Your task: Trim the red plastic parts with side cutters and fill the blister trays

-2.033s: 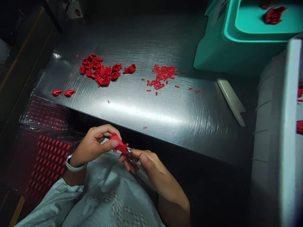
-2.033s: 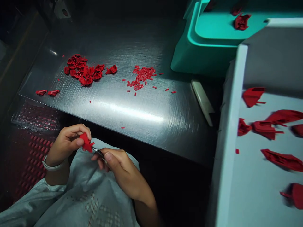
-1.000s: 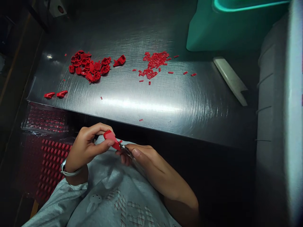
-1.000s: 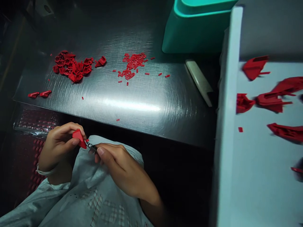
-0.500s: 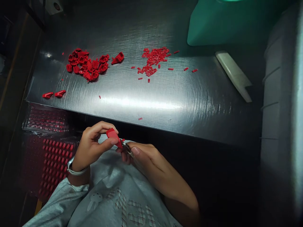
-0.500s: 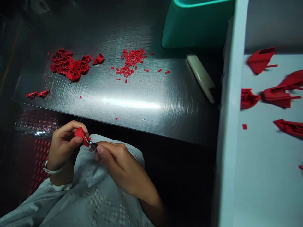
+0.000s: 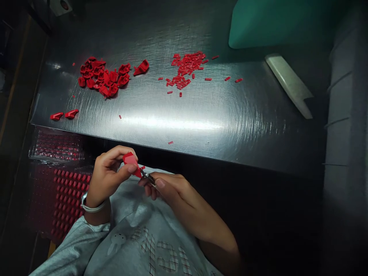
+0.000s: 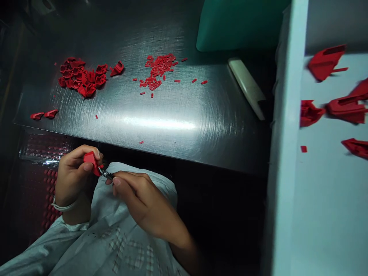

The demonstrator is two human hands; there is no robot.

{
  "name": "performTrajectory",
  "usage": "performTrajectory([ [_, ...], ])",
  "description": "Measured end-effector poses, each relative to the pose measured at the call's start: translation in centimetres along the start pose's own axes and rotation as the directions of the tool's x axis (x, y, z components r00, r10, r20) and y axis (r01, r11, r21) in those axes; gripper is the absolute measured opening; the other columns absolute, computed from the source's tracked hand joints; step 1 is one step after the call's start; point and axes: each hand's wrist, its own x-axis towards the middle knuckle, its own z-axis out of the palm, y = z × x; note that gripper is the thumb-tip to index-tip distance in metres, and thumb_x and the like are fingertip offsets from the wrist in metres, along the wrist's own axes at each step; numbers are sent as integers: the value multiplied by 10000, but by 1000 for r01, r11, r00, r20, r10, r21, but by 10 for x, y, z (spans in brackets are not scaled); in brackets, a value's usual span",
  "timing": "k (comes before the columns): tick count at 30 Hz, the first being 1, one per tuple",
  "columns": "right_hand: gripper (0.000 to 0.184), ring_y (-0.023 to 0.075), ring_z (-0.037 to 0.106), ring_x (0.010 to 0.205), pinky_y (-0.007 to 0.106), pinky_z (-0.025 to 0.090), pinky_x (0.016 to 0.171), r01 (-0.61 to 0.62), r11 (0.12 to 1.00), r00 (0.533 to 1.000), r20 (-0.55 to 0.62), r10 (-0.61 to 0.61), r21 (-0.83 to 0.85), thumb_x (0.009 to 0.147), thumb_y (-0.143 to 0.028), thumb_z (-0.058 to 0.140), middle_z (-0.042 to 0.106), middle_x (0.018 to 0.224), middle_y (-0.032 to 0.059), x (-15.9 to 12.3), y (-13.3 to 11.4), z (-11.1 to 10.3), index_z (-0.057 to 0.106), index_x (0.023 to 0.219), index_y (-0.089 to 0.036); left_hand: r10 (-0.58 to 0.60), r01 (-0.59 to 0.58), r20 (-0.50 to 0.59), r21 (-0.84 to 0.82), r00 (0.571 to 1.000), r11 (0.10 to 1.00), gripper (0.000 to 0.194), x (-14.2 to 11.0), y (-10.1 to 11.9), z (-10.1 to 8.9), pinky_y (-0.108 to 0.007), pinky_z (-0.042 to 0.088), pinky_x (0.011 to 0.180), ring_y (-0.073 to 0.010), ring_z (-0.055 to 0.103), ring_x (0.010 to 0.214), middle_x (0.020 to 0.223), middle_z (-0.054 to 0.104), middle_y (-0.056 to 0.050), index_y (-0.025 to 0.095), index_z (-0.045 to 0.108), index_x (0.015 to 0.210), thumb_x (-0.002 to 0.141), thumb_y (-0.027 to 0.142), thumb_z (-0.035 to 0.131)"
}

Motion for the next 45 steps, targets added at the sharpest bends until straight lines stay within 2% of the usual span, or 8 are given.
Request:
performTrajectory([
  [5,595,170,567,684,321,421,652,-1,1000,1000,-16,1,-14,1088,-647,351,597,720,15,1,-1,2,599,768,-211,6,-7,35,32,999,999,287,-2,1,-1,-185,508,589,-110,632,635,727,695,-7,185,731,833,884,461,792],
  [15,445,149,504,658,301,399,626,-21,1000,999,-24,20,-18,1105,-446,355,544,706,-13,2,-4,6,522,763,-217,15,-14,-5,85,1000,996,334,0,2,1,-202,510,560,-118,611,591,661,674,-1,182,721,815,876,504,786],
  [24,478,134,409,593,312,311,586,16,998,999,-45,-19,-56,1115,-493,298,436,660,-41,5,0,9,404,730,-230,0,4,-32,139,999,990,425,0,-1,0,-228,506,554,-137,616,592,682,682,-19,178,713,796,869,595,751],
  [30,485,152,407,563,330,310,554,-18,999,997,-75,16,-27,1096,-511,313,441,616,-19,10,4,11,422,709,-239,-10,12,-41,49,999,999,304,-1,-6,1,-208,486,579,-117,596,619,698,669,-3,181,726,831,894,474,773],
  [37,593,134,380,536,294,300,472,-110,939,990,-53,134,326,989,-747,452,446,625,-19,12,8,8,510,724,-220,-120,113,-50,-122,991,986,415,1,-12,-2,-240,459,572,-128,542,586,614,588,7,170,705,817,866,578,759],
  [39,616,123,380,529,277,298,470,-97,931,991,-53,123,353,943,-793,507,441,617,-32,13,7,7,520,735,-213,-145,140,-22,-162,989,977,425,1,-14,-3,-241,461,580,-126,538,579,606,585,11,172,702,822,851,591,769],
  [42,554,105,379,530,252,307,484,-80,947,993,-58,103,311,871,-715,702,444,608,-52,18,1,9,535,729,-206,-160,155,-11,-192,987,969,407,0,-15,-4,-232,476,600,-128,571,604,623,616,9,178,704,829,831,574,799],
  [45,462,90,382,536,234,332,493,-45,946,988,-127,90,322,794,-564,849,471,635,-63,26,-4,16,561,760,-204,-177,179,24,-169,984,969,399,-1,-13,-6,-228,493,610,-127,605,615,664,666,-6,173,702,819,827,557,813],
])
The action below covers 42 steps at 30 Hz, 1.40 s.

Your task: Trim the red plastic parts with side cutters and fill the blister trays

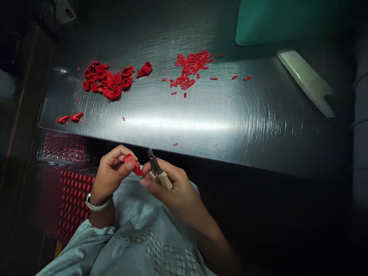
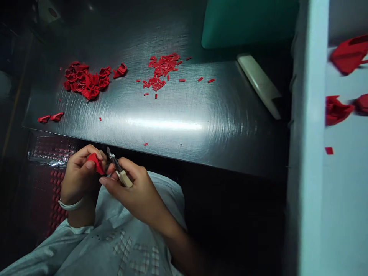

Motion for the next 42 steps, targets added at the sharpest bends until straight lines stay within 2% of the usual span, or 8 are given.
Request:
performTrajectory([
  [5,332,96,444,532,233,361,489,58,997,996,-70,-55,43,839,-440,830,541,651,-55,8,3,11,598,857,-203,25,-18,-43,152,999,988,368,-2,5,-5,-219,484,596,-127,624,623,684,692,-22,160,693,769,818,492,844],
  [9,263,107,478,523,238,382,484,103,995,991,-91,-102,12,847,-385,818,579,631,-45,11,6,12,632,871,-201,92,-89,-7,217,996,972,323,-3,6,-11,-236,499,608,-147,655,650,700,714,-25,170,714,771,822,459,850],
  [14,96,112,529,555,240,413,510,233,965,957,-150,-249,-121,841,-227,766,638,698,-27,10,3,14,670,842,-221,262,-256,25,313,965,914,235,-5,2,-22,-304,570,753,-201,720,802,846,789,-64,211,807,964,812,378,875],
  [17,92,110,527,543,238,410,498,250,963,956,-129,-262,-100,820,-189,766,632,717,-25,11,2,14,683,832,-227,339,-339,47,271,939,901,222,-6,-1,-26,-303,580,756,-196,730,827,895,799,-64,238,811,1053,849,319,847],
  [23,119,107,514,535,243,413,498,231,970,972,-64,-227,72,841,-230,797,623,737,-15,9,4,14,679,839,-217,455,-461,75,154,887,874,226,-7,-6,-24,-331,581,820,-202,724,919,941,821,-64,265,795,1120,895,288,803],
  [27,205,115,496,536,242,405,487,172,979,985,-34,-170,105,851,-336,833,595,703,-21,6,3,14,666,870,-219,463,-472,94,132,881,872,230,-7,-7,-23,-360,577,845,-209,724,926,965,827,-63,277,790,1130,901,263,797],
  [35,353,101,406,529,241,362,489,138,990,989,-48,-137,0,793,-462,890,531,662,-45,11,-2,15,642,840,-215,496,-517,147,242,856,821,265,-10,-6,-26,-384,530,884,-218,701,918,953,809,-50,269,775,1141,880,272,818],
  [42,366,125,478,567,257,413,526,137,984,989,-76,-129,110,952,-523,684,562,694,-14,18,10,11,610,785,-205,479,-510,175,325,860,797,266,-12,-3,-27,-401,515,883,-221,700,893,927,808,-39,286,777,1132,871,288,829],
])
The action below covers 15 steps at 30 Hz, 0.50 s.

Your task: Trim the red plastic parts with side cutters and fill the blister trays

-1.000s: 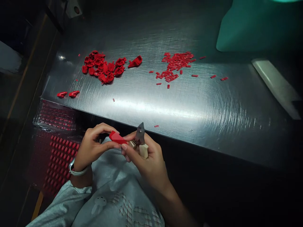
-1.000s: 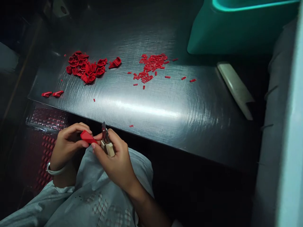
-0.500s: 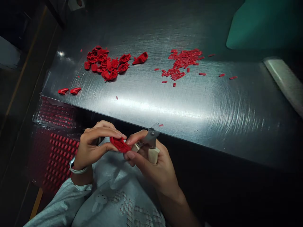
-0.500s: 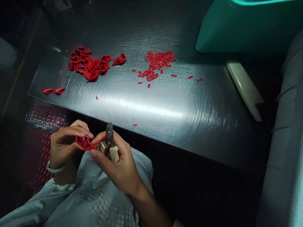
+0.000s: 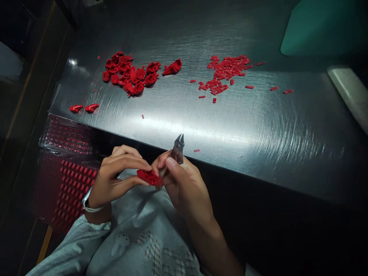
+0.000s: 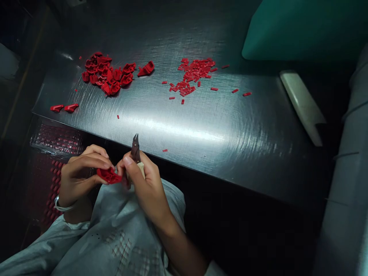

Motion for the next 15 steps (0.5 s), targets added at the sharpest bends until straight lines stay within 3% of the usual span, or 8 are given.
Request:
performTrajectory([
  [4,257,113,457,580,242,384,524,6,997,999,52,-2,-78,827,-366,840,574,725,-23,-2,-3,-1,639,829,-206,-30,31,-28,14,999,999,210,1,1,0,-386,525,836,-219,696,861,891,804,-40,283,795,1081,879,337,819],
  [9,209,134,483,628,269,406,582,52,996,999,22,-50,-77,951,-364,693,568,724,-16,-3,-2,-2,634,822,-211,-25,24,35,18,999,1000,227,3,5,-1,-388,501,866,-212,694,877,923,811,-35,280,787,1104,882,321,818],
  [15,180,131,475,607,258,423,567,68,990,994,88,-57,-126,822,-260,812,556,700,-34,-4,-11,-3,637,844,-226,-6,6,15,12,1000,1000,197,7,7,0,-330,497,811,-185,662,891,881,790,-32,221,778,1053,896,339,796],
])
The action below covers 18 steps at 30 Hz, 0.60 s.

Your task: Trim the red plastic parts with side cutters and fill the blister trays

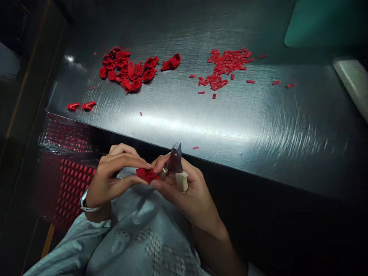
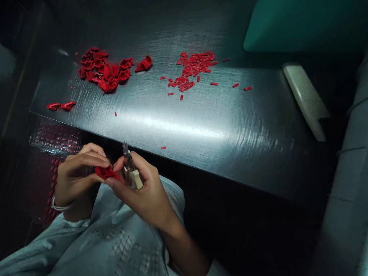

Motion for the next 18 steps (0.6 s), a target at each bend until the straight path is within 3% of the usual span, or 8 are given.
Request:
performTrajectory([
  [7,232,113,477,567,226,414,514,13,1000,999,-34,-14,-22,868,-330,800,560,682,-28,2,0,2,621,784,-208,-18,17,18,73,1000,997,159,1,4,0,-356,480,827,-187,664,859,867,791,-14,233,771,1041,899,298,803],
  [18,249,57,472,533,139,438,503,47,994,999,12,-46,-98,798,-257,900,562,647,-57,4,-8,-6,668,747,-184,-46,30,75,190,996,981,143,5,10,-7,-361,463,792,-200,662,853,854,789,-25,238,785,1044,909,288,791],
])
